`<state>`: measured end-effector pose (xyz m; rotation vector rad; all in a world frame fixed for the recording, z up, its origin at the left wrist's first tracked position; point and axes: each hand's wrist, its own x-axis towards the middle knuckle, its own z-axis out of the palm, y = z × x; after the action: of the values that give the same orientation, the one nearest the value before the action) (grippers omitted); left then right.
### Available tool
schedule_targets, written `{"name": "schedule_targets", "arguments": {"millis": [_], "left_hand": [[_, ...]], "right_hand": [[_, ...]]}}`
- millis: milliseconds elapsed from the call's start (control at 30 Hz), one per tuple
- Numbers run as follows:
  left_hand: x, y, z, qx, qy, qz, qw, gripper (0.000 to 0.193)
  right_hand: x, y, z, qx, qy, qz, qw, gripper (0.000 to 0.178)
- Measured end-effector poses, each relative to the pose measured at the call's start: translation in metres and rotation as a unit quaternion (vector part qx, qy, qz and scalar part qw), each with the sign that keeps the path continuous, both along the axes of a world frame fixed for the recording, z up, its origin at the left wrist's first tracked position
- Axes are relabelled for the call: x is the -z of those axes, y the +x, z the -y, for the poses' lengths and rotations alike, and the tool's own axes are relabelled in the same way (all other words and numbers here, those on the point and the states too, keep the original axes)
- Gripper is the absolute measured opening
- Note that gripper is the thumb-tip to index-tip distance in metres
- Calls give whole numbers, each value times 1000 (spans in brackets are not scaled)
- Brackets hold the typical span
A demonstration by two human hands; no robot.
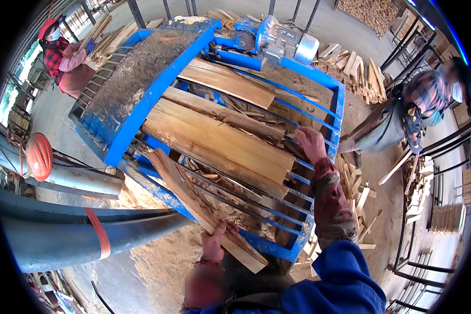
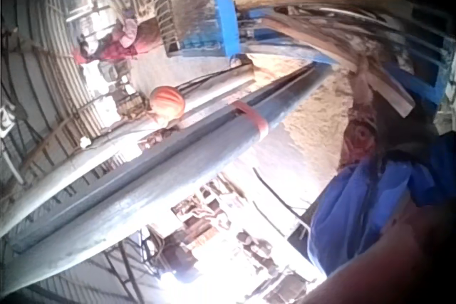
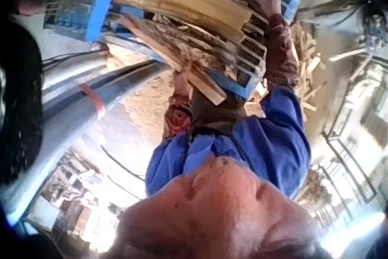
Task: The person picks up processed wooden planks from a blue metal rack and places them into a black wheelbarrow. The worker repeatedly grabs planks from the rack and transfers them to the wheelbarrow, which is positioned nearby on the sawdust-covered floor.
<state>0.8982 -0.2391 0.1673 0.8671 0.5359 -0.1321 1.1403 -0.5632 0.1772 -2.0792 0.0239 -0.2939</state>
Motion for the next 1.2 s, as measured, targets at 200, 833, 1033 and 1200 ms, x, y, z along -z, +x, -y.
{"name": "schedule_targets", "arguments": {"millis": [200, 833, 1033, 1200], "left_hand": [[11, 0, -2, 12, 4, 1, 1000, 19], [71, -30, -33, 48, -170, -103, 979, 31], [97, -48, -32, 56, 86, -85, 991, 25], [0, 7, -17, 92, 165, -79, 979, 18]], "right_hand": [[13, 114, -2, 7, -94, 31, 995, 34], [45, 255, -22, -60, -243, -87, 964, 70], [-31, 211, -18, -155, -211, -45, 964, 54], [-35, 120, 60, -70, -250, -70, 963, 49]]}}
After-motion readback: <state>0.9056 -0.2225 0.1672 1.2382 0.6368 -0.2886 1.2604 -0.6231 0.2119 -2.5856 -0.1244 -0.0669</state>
